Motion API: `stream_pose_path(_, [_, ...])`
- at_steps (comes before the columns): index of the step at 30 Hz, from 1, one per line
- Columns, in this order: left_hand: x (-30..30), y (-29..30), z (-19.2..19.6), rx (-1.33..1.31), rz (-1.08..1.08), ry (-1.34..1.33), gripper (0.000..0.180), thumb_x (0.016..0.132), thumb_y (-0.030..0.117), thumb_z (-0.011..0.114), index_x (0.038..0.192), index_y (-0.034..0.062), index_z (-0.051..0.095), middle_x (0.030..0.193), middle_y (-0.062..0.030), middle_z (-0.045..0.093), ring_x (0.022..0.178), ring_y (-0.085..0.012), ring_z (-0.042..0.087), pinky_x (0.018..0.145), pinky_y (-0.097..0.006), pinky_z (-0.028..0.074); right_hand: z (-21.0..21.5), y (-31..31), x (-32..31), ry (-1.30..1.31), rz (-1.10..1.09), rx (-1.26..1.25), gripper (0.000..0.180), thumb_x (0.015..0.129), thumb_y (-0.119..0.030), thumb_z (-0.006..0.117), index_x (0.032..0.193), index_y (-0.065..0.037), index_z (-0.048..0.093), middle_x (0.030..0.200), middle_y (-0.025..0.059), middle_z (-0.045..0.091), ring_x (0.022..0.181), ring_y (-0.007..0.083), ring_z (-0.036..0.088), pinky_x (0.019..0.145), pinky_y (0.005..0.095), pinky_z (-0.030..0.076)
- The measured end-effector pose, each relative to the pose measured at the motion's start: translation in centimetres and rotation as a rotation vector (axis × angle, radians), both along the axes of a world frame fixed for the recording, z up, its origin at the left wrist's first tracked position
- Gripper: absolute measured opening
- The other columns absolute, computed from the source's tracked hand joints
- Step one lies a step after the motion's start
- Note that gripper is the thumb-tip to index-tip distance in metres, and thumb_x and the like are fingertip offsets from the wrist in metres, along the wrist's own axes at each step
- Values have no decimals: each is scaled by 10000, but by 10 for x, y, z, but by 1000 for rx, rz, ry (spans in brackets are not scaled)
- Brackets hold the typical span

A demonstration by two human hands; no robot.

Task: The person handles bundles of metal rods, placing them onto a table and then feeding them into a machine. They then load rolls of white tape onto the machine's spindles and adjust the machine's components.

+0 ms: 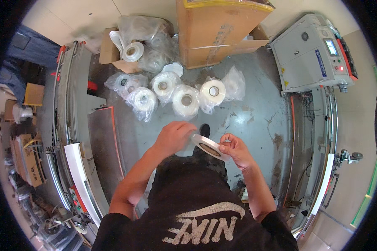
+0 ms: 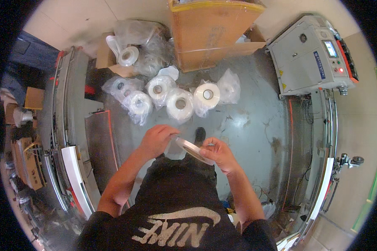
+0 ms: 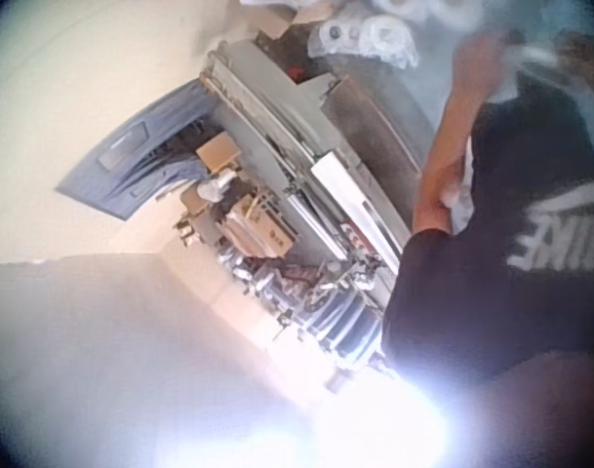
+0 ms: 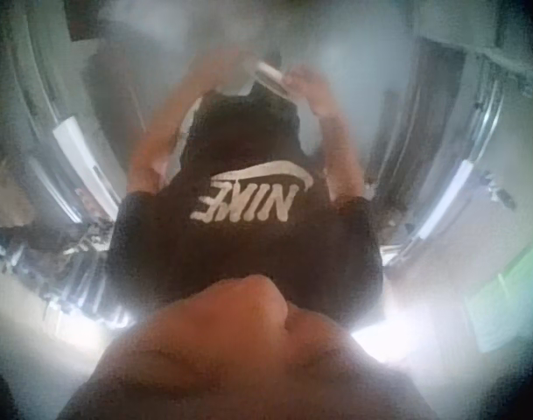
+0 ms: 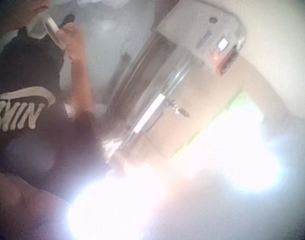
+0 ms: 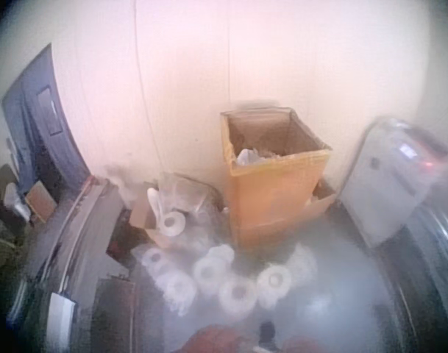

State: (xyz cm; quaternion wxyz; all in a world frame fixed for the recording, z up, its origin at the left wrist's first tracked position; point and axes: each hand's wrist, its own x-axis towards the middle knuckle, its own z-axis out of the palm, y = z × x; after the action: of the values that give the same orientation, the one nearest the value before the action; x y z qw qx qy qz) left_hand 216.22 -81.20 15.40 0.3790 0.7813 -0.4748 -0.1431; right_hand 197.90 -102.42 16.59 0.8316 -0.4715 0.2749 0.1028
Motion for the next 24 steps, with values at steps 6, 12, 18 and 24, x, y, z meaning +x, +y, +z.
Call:
stream_pose_path(6, [-13, -50, -10, -10, 192, 164, 232, 897, 12, 619, 1114, 71, 677, 994, -126, 684, 892, -289, 663, 791, -357, 535, -11, -87, 24, -29, 135, 165, 313, 861, -251, 778, 1055, -106, 581, 940, 28, 676, 873, 118, 628, 761, 289, 494])
stream_pose_path(12, [-46, -83, -55, -220, 433, 888, 241, 1034, 144, 462, 1168, 46, 637, 1052, -68, 685, 996, -212, 651, 887, -358, 498, -9, -122, 38, -25, 44, 367, 354, 886, -331, 740, 1093, -95, 578, 1001, 51, 666, 913, 171, 643, 827, 346, 528])
stream_pose_path(18, [-85, -106, -56, -750, 646, 1494, 391, 1085, 311, 379, 1283, 13, 537, 1139, -94, 654, 1073, -226, 624, 973, -382, 487, -27, -115, 32, -15, -71, 452, 463, 941, -436, 640, 1201, -60, 569, 1062, 81, 654, 987, 221, 637, 917, 412, 518])
stream_pose_path(24, [-123, -109, -63, -935, 736, 1590, 448, 1085, 337, 355, 1353, 0, 480, 1231, -136, 621, 1127, -247, 608, 1029, -414, 463, -41, -97, 19, 51, -141, 500, 516, 1012, -494, 491, 1250, -39, 555, 1034, 96, 627, 943, 231, 605, 967, 422, 469])
